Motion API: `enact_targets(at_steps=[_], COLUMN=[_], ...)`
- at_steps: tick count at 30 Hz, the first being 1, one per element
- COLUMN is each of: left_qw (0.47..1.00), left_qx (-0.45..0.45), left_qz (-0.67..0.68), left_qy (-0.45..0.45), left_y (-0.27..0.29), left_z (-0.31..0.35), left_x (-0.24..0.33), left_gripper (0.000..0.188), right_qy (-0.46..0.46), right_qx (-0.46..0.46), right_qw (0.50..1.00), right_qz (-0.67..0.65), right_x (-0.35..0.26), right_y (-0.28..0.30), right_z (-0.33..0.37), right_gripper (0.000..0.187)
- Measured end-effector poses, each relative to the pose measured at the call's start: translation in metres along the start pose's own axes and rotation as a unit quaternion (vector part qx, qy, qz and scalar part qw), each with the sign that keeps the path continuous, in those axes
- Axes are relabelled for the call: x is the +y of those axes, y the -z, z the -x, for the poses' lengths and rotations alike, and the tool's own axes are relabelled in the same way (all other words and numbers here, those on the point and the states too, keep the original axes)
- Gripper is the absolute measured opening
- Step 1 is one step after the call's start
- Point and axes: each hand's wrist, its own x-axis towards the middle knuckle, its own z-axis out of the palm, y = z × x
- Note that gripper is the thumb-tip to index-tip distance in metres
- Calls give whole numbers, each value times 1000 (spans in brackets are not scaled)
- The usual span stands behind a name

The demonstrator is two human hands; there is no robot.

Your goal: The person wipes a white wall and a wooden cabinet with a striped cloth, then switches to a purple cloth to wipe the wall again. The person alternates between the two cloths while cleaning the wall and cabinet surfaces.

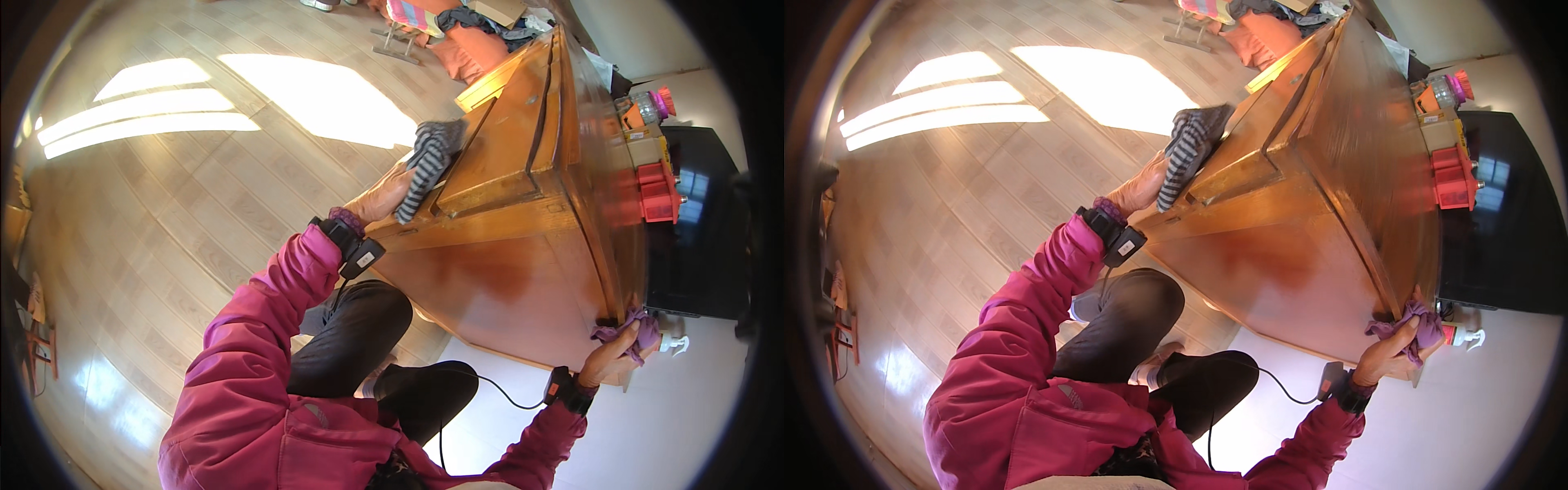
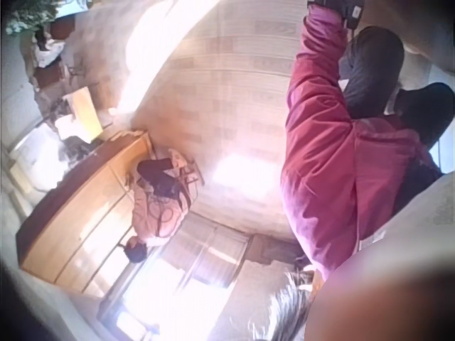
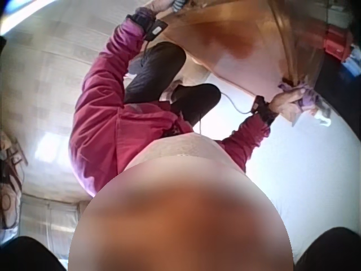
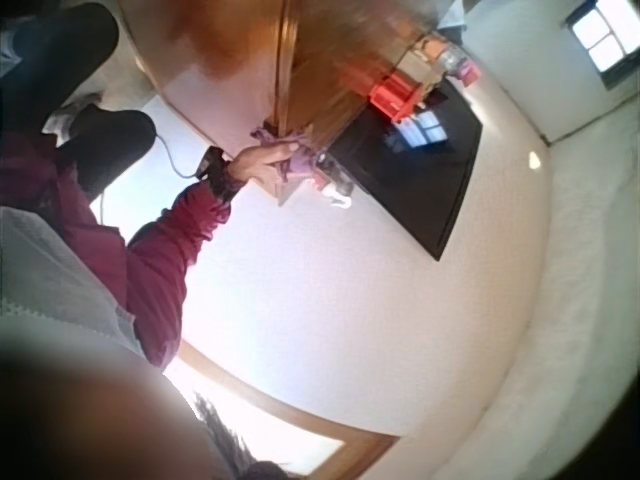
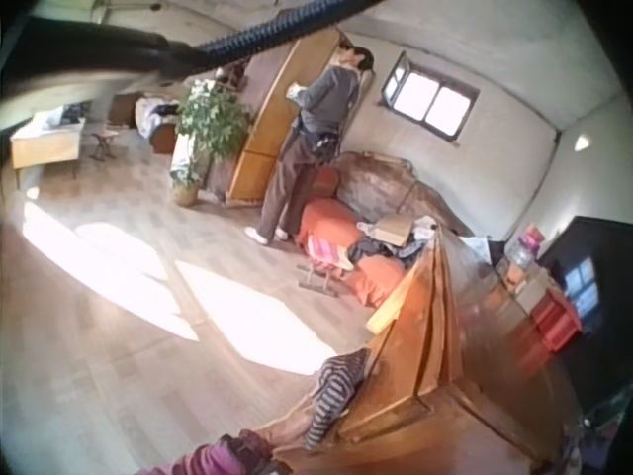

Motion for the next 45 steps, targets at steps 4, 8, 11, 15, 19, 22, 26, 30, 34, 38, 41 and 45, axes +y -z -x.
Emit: enact_targets(at_steps=[4,8,11,15,19,22,26,30,34,38,41,45], left_qw=[992,966,939,992,994,980,981,962,936,923,939,947], left_qx=[10,-40,-42,-109,-111,-119,-104,-100,-18,-220,-188,-112], left_qz=[-90,-224,-273,-46,-10,63,87,122,41,-75,-253,-62], left_qy=[-90,-119,-206,-39,18,149,135,223,350,307,136,295], left_y=[-6,8,15,25,25,20,15,6,-4,7,7,0], left_z=[-52,-115,-140,-129,-115,-127,-144,-123,-38,79,148,172], left_x=[7,-3,-18,-40,-59,-72,-101,-145,-193,-223,-227,-182], left_gripper=[53,78,85,57,57,58,61,65,62,48,39,36], right_qy=[-38,28,-33,4,-34,7,9,51,97,114,96,128], right_qx=[-6,11,-5,-11,-23,-15,-11,-11,8,27,15,-1], right_qw=[999,999,999,1000,999,999,998,993,988,985,985,972], right_qz=[25,25,20,22,7,43,67,107,120,126,142,196], right_x=[-11,-13,-12,-5,1,6,8,5,-1,-6,-7,-2], right_y=[-6,-11,-7,-4,1,4,6,2,-8,-13,-9,0], right_z=[1,-1,-1,-3,-4,-5,-5,-6,-7,-6,-7,-9], right_gripper=[31,34,39,44,46,49,51,49,48,46,45,43])
